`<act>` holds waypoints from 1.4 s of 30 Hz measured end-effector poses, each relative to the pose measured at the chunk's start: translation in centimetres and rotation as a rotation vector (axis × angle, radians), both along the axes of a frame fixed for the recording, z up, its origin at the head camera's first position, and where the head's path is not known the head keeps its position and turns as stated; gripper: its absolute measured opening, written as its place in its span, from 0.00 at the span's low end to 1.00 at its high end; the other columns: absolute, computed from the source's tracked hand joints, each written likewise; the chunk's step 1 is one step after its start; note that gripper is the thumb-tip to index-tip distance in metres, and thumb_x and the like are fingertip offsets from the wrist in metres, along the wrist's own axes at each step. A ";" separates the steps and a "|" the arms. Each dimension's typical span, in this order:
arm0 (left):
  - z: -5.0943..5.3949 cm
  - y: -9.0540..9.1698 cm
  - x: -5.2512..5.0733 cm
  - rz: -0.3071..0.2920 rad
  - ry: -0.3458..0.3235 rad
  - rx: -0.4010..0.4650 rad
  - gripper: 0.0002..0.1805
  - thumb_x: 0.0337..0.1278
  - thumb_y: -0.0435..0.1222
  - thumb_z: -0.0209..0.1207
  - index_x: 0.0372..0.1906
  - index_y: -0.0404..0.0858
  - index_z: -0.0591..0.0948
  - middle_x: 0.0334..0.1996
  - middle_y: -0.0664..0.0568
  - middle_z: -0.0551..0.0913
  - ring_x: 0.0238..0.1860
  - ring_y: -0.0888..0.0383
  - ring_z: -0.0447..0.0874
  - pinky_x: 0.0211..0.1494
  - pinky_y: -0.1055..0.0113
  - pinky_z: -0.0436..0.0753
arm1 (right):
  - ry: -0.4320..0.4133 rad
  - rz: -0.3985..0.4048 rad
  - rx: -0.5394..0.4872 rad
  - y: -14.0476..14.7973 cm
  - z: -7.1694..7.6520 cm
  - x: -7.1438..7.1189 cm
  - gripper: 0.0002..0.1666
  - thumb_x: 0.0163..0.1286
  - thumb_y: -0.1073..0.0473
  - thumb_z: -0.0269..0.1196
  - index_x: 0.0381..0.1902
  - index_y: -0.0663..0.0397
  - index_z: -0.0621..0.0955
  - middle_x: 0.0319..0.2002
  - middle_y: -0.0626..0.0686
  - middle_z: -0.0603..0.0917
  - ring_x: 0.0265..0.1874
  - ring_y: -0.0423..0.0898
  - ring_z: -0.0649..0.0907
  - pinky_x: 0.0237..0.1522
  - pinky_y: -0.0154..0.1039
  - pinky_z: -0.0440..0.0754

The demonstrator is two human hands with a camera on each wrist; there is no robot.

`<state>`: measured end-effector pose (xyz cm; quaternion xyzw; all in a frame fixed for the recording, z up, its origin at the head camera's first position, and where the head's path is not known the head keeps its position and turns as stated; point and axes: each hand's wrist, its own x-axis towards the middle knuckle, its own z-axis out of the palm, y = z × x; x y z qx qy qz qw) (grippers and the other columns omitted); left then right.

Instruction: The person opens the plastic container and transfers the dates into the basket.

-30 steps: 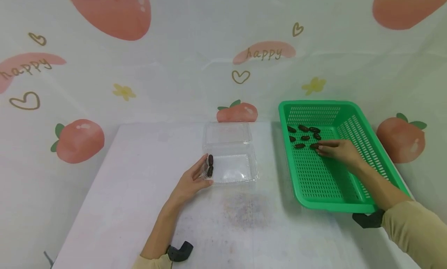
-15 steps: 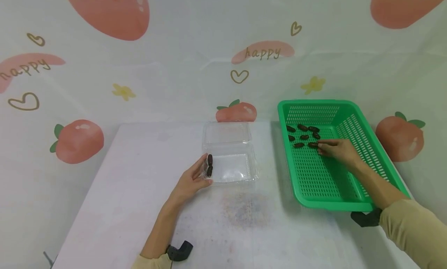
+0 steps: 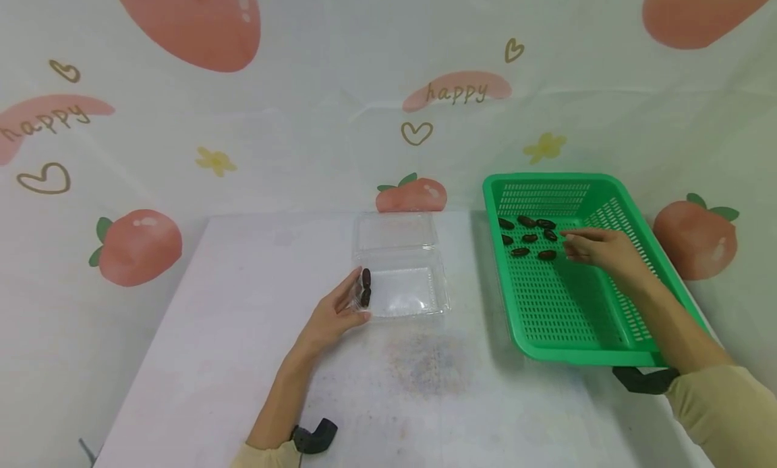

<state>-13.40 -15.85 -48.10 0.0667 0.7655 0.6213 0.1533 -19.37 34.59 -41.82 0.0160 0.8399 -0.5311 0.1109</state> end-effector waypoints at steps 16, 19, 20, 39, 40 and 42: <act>0.2 0.0 0.1 0.014 -0.010 0.028 0.48 0.56 0.32 0.69 0.78 0.52 0.58 0.79 0.53 0.51 0.77 0.44 0.49 0.74 0.51 0.63 | 0.077 0.050 -0.086 -5.3 2.4 2.3 0.26 0.77 0.51 0.57 0.63 0.65 0.75 0.44 0.39 0.85 0.42 0.36 0.85 0.46 0.32 0.85; 0.0 0.2 -0.1 0.011 -0.010 0.041 0.48 0.55 0.32 0.69 0.78 0.52 0.59 0.78 0.54 0.52 0.77 0.45 0.49 0.74 0.52 0.63 | 0.089 0.057 -0.094 -6.2 2.6 2.6 0.24 0.77 0.51 0.57 0.62 0.61 0.77 0.46 0.38 0.84 0.42 0.37 0.85 0.46 0.32 0.85; 0.0 0.2 -0.1 0.012 -0.013 0.042 0.48 0.55 0.31 0.69 0.78 0.52 0.59 0.78 0.54 0.52 0.77 0.45 0.49 0.74 0.52 0.63 | 0.097 0.062 -0.093 -6.5 2.6 2.8 0.24 0.77 0.51 0.57 0.62 0.60 0.77 0.47 0.38 0.84 0.42 0.37 0.86 0.47 0.33 0.85; 0.1 0.2 0.0 0.034 -0.041 0.064 0.49 0.53 0.29 0.69 0.78 0.51 0.59 0.78 0.53 0.52 0.77 0.46 0.49 0.74 0.53 0.63 | 0.108 0.085 -0.048 -13.6 3.4 2.9 0.21 0.73 0.52 0.63 0.58 0.58 0.81 0.50 0.53 0.86 0.44 0.41 0.84 0.44 0.33 0.83; 0.1 0.2 0.0 0.034 -0.039 0.065 0.49 0.53 0.28 0.69 0.78 0.51 0.59 0.78 0.53 0.52 0.77 0.46 0.49 0.74 0.54 0.63 | 0.113 0.085 -0.059 -13.9 3.5 2.9 0.20 0.73 0.53 0.63 0.57 0.58 0.81 0.51 0.54 0.85 0.43 0.41 0.84 0.44 0.34 0.84; 0.1 0.2 -0.1 0.033 -0.036 0.065 0.49 0.53 0.28 0.69 0.78 0.51 0.59 0.78 0.53 0.52 0.77 0.46 0.49 0.73 0.54 0.63 | 0.126 0.092 -0.088 -14.5 3.5 2.8 0.19 0.72 0.56 0.63 0.56 0.60 0.82 0.51 0.57 0.85 0.41 0.42 0.85 0.43 0.35 0.85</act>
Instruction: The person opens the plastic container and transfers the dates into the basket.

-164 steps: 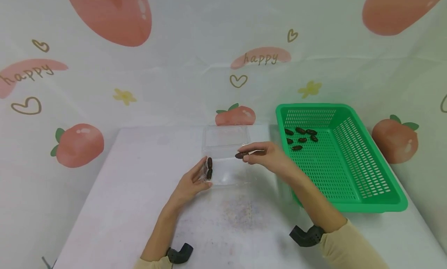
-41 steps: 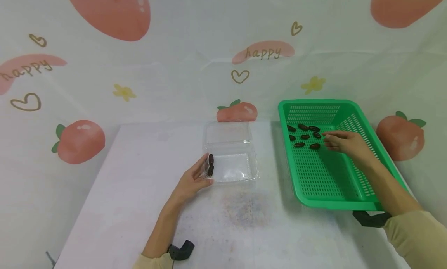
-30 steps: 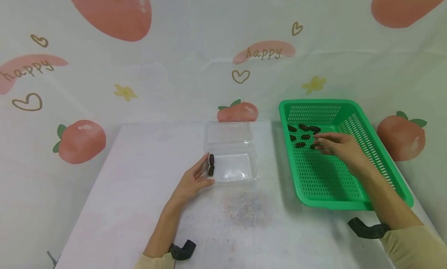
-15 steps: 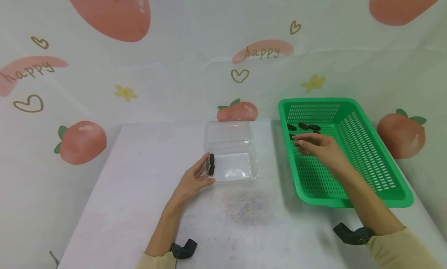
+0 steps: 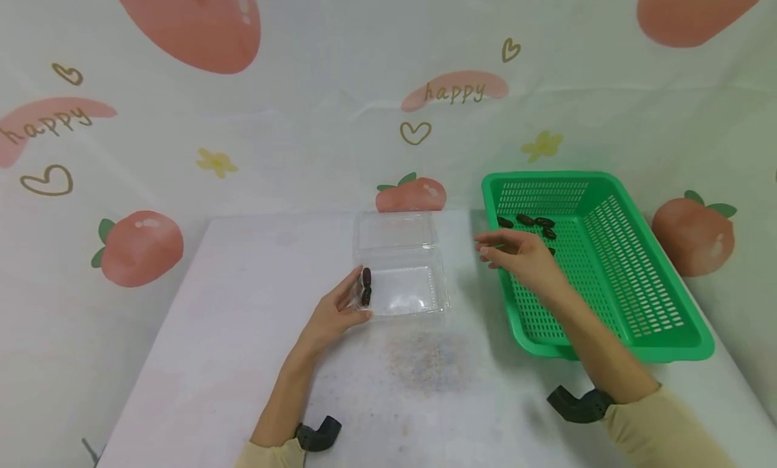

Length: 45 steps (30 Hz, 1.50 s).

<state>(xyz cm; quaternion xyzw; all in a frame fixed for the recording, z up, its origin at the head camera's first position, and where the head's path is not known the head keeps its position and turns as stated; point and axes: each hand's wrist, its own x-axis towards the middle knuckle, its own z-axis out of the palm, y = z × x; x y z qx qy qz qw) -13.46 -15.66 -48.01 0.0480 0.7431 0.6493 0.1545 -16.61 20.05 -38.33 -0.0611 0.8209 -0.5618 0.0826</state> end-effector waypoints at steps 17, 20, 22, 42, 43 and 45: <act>-0.1 -0.1 0.0 -0.010 0.007 -0.010 0.49 0.53 0.29 0.69 0.78 0.51 0.59 0.78 0.52 0.52 0.77 0.45 0.50 0.73 0.53 0.64 | 0.006 0.134 -0.112 -6.2 -0.9 -0.3 0.13 0.70 0.63 0.64 0.51 0.56 0.85 0.45 0.56 0.86 0.39 0.47 0.87 0.47 0.48 0.86; 0.0 -0.3 0.0 -0.005 0.000 -0.020 0.48 0.54 0.30 0.70 0.78 0.52 0.60 0.78 0.52 0.52 0.77 0.45 0.50 0.73 0.53 0.64 | 0.013 0.158 -0.108 -7.5 -1.1 -0.3 0.13 0.70 0.64 0.64 0.51 0.56 0.85 0.44 0.54 0.87 0.39 0.46 0.87 0.47 0.45 0.85; 0.1 -0.4 0.0 0.001 -0.003 -0.017 0.48 0.53 0.30 0.69 0.78 0.51 0.60 0.78 0.52 0.53 0.77 0.45 0.50 0.73 0.52 0.64 | 0.026 0.174 -0.086 -8.6 -1.2 -0.2 0.13 0.69 0.63 0.65 0.51 0.54 0.85 0.44 0.52 0.87 0.38 0.45 0.87 0.47 0.42 0.85; 0.2 -0.1 -0.1 -0.027 0.013 -0.025 0.47 0.55 0.33 0.70 0.77 0.55 0.60 0.77 0.56 0.55 0.76 0.48 0.53 0.73 0.56 0.66 | -0.002 0.214 -0.044 -13.7 -6.0 -1.7 0.16 0.66 0.68 0.63 0.52 0.63 0.84 0.45 0.61 0.87 0.40 0.49 0.87 0.45 0.39 0.85; 0.2 -0.1 -0.1 -0.027 0.013 -0.023 0.47 0.55 0.33 0.70 0.77 0.55 0.60 0.77 0.56 0.55 0.76 0.48 0.53 0.73 0.56 0.66 | -0.009 0.216 -0.042 -13.8 -6.3 -1.9 0.16 0.65 0.69 0.63 0.51 0.63 0.84 0.44 0.61 0.87 0.39 0.49 0.87 0.44 0.39 0.85; 0.2 -0.1 0.0 -0.026 0.012 -0.019 0.48 0.55 0.33 0.70 0.77 0.55 0.60 0.77 0.56 0.55 0.76 0.48 0.52 0.73 0.55 0.66 | -0.021 0.226 -0.030 -14.1 -6.9 -2.2 0.16 0.64 0.69 0.63 0.50 0.63 0.85 0.42 0.59 0.87 0.38 0.47 0.87 0.42 0.37 0.85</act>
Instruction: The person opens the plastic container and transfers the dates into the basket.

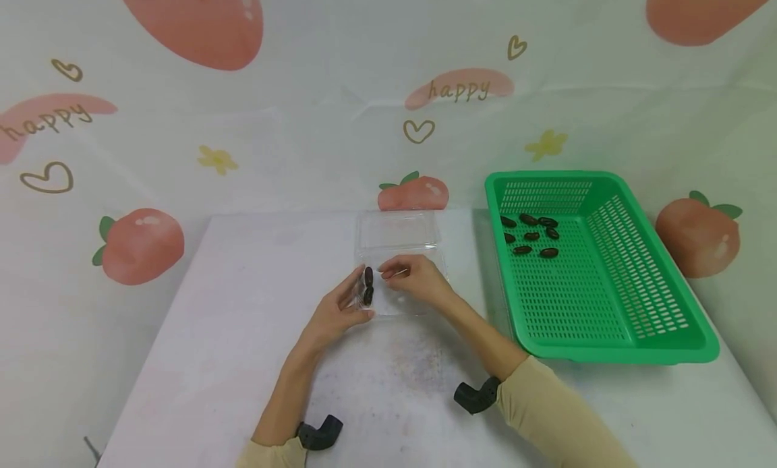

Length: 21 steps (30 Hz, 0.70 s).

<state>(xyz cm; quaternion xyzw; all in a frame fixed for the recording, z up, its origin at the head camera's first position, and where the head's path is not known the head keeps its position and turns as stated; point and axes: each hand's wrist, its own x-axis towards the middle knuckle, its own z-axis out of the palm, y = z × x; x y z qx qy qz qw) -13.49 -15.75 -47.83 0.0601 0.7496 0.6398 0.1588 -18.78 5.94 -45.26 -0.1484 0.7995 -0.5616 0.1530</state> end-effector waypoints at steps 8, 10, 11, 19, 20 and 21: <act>-0.1 0.1 0.0 0.002 -0.004 0.024 0.48 0.54 0.32 0.70 0.78 0.53 0.59 0.77 0.55 0.54 0.77 0.48 0.52 0.72 0.54 0.66 | -0.045 0.038 0.038 -1.1 -0.9 -0.4 0.15 0.62 0.69 0.64 0.47 0.61 0.86 0.40 0.56 0.88 0.38 0.44 0.85 0.40 0.36 0.84; -0.1 0.1 0.1 0.002 -0.006 0.032 0.48 0.54 0.31 0.70 0.78 0.52 0.59 0.78 0.55 0.54 0.77 0.48 0.52 0.72 0.55 0.66 | -0.052 0.059 0.058 -1.2 -1.0 -0.6 0.15 0.62 0.70 0.64 0.47 0.60 0.87 0.41 0.55 0.88 0.39 0.44 0.84 0.40 0.35 0.84; -0.1 0.1 0.1 0.001 -0.008 0.033 0.48 0.55 0.31 0.70 0.78 0.53 0.59 0.78 0.56 0.54 0.77 0.48 0.52 0.72 0.55 0.66 | -0.058 0.069 0.069 -1.3 -1.1 -0.6 0.15 0.62 0.70 0.64 0.47 0.60 0.87 0.41 0.54 0.88 0.39 0.43 0.84 0.40 0.34 0.83; 0.1 0.0 0.2 -0.004 -0.017 0.043 0.48 0.55 0.31 0.69 0.78 0.53 0.58 0.78 0.56 0.54 0.77 0.48 0.51 0.71 0.53 0.68 | -0.055 0.131 0.156 -1.7 -1.3 -1.1 0.16 0.62 0.70 0.66 0.48 0.57 0.88 0.39 0.51 0.89 0.39 0.41 0.85 0.41 0.33 0.82; 0.1 0.0 0.2 -0.005 -0.018 0.045 0.48 0.55 0.31 0.69 0.79 0.52 0.58 0.78 0.56 0.54 0.77 0.48 0.51 0.71 0.53 0.68 | -0.050 0.136 0.170 -1.8 -1.3 -1.1 0.16 0.61 0.69 0.67 0.48 0.56 0.88 0.38 0.51 0.89 0.38 0.40 0.85 0.41 0.32 0.82; 0.1 0.0 0.2 -0.006 -0.020 0.047 0.48 0.55 0.31 0.69 0.79 0.51 0.58 0.78 0.56 0.54 0.77 0.49 0.51 0.71 0.54 0.69 | -0.042 0.142 0.181 -1.9 -1.3 -1.2 0.16 0.61 0.69 0.67 0.48 0.56 0.88 0.37 0.50 0.89 0.38 0.40 0.85 0.40 0.32 0.82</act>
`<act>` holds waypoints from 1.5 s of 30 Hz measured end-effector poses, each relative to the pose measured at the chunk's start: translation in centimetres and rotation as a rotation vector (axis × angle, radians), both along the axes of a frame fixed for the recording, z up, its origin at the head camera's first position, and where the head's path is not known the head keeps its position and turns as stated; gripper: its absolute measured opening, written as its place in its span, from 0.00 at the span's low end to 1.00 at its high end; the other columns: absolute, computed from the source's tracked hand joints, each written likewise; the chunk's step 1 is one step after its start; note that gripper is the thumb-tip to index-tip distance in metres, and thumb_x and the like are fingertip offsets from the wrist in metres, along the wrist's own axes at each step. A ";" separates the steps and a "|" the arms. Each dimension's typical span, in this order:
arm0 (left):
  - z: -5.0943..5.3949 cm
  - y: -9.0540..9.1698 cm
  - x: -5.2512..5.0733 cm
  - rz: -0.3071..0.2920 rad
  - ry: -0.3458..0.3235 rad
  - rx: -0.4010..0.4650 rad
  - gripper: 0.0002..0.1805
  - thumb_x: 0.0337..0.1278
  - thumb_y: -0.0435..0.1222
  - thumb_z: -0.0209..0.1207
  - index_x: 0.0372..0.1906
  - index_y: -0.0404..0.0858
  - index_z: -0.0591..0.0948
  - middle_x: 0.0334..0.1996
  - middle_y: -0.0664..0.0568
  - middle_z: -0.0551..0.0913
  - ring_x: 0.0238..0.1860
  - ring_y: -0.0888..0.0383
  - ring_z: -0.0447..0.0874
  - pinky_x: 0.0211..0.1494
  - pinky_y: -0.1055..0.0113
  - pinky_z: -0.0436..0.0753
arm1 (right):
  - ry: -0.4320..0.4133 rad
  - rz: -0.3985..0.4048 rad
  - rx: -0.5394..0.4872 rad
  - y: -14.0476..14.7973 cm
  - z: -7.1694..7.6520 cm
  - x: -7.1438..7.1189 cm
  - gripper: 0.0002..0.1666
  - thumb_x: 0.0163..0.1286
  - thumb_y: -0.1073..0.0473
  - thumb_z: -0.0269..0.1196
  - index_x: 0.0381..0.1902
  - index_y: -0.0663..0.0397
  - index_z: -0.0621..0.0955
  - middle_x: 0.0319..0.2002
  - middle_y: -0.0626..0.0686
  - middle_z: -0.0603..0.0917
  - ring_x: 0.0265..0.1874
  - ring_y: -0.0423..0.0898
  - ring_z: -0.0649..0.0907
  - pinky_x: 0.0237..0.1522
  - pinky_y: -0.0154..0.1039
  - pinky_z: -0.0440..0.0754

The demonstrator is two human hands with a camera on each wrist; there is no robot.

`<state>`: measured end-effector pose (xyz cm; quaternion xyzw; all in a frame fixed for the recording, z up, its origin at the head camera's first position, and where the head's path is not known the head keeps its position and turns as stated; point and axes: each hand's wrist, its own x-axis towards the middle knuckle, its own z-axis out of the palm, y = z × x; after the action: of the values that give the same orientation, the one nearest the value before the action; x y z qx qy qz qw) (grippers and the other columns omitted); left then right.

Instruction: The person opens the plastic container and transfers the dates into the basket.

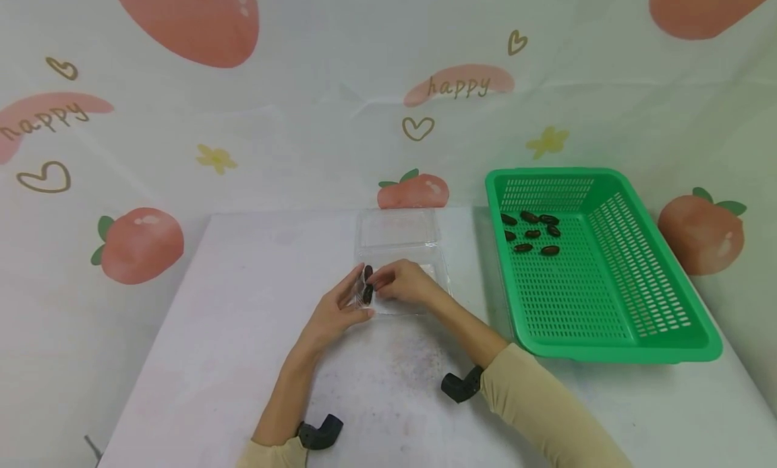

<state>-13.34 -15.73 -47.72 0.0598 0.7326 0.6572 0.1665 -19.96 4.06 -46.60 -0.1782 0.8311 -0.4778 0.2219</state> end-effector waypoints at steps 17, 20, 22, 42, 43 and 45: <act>0.1 0.0 0.0 -0.005 -0.025 0.003 0.49 0.56 0.32 0.68 0.79 0.54 0.57 0.78 0.56 0.54 0.76 0.49 0.55 0.68 0.57 0.72 | 0.076 0.037 0.086 -0.6 -0.2 -0.3 0.09 0.57 0.63 0.74 0.38 0.52 0.89 0.31 0.45 0.88 0.31 0.36 0.83 0.34 0.30 0.80; 0.1 0.0 0.0 0.000 -0.028 0.008 0.49 0.56 0.31 0.68 0.79 0.54 0.57 0.78 0.57 0.54 0.76 0.49 0.55 0.69 0.57 0.71 | 0.070 0.048 0.083 -0.5 -0.2 -0.2 0.08 0.56 0.64 0.74 0.35 0.52 0.88 0.30 0.45 0.88 0.30 0.37 0.83 0.34 0.30 0.80; 0.0 0.0 0.0 0.009 -0.032 0.000 0.49 0.55 0.31 0.69 0.78 0.55 0.58 0.77 0.58 0.55 0.76 0.50 0.55 0.70 0.57 0.71 | 0.064 0.056 0.081 -0.5 -0.2 -0.1 0.08 0.55 0.65 0.74 0.34 0.52 0.88 0.29 0.45 0.87 0.29 0.37 0.83 0.33 0.30 0.80; 0.0 0.1 0.0 -0.003 -0.006 -0.015 0.48 0.56 0.32 0.69 0.78 0.55 0.58 0.78 0.58 0.53 0.77 0.49 0.52 0.72 0.53 0.66 | 0.094 0.095 0.093 -0.1 0.2 0.1 0.05 0.58 0.60 0.74 0.34 0.48 0.90 0.25 0.42 0.85 0.27 0.37 0.81 0.31 0.31 0.79; 0.0 0.1 0.0 0.000 -0.008 -0.015 0.48 0.56 0.32 0.68 0.78 0.55 0.58 0.78 0.58 0.54 0.77 0.49 0.53 0.72 0.53 0.67 | 0.101 0.080 0.096 0.0 0.2 0.2 0.05 0.58 0.60 0.74 0.33 0.47 0.89 0.26 0.41 0.85 0.28 0.37 0.81 0.31 0.31 0.79; 0.0 0.1 0.0 0.009 -0.008 -0.018 0.48 0.55 0.31 0.68 0.78 0.55 0.58 0.77 0.59 0.54 0.76 0.51 0.53 0.72 0.54 0.67 | 0.109 0.043 0.098 0.1 0.3 0.3 0.03 0.60 0.59 0.73 0.34 0.46 0.89 0.28 0.40 0.86 0.29 0.36 0.81 0.32 0.32 0.79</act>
<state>-13.30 -15.66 -47.75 0.0523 0.7382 0.6515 0.1668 -19.64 4.15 -46.29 -0.2104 0.8604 -0.4212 0.1950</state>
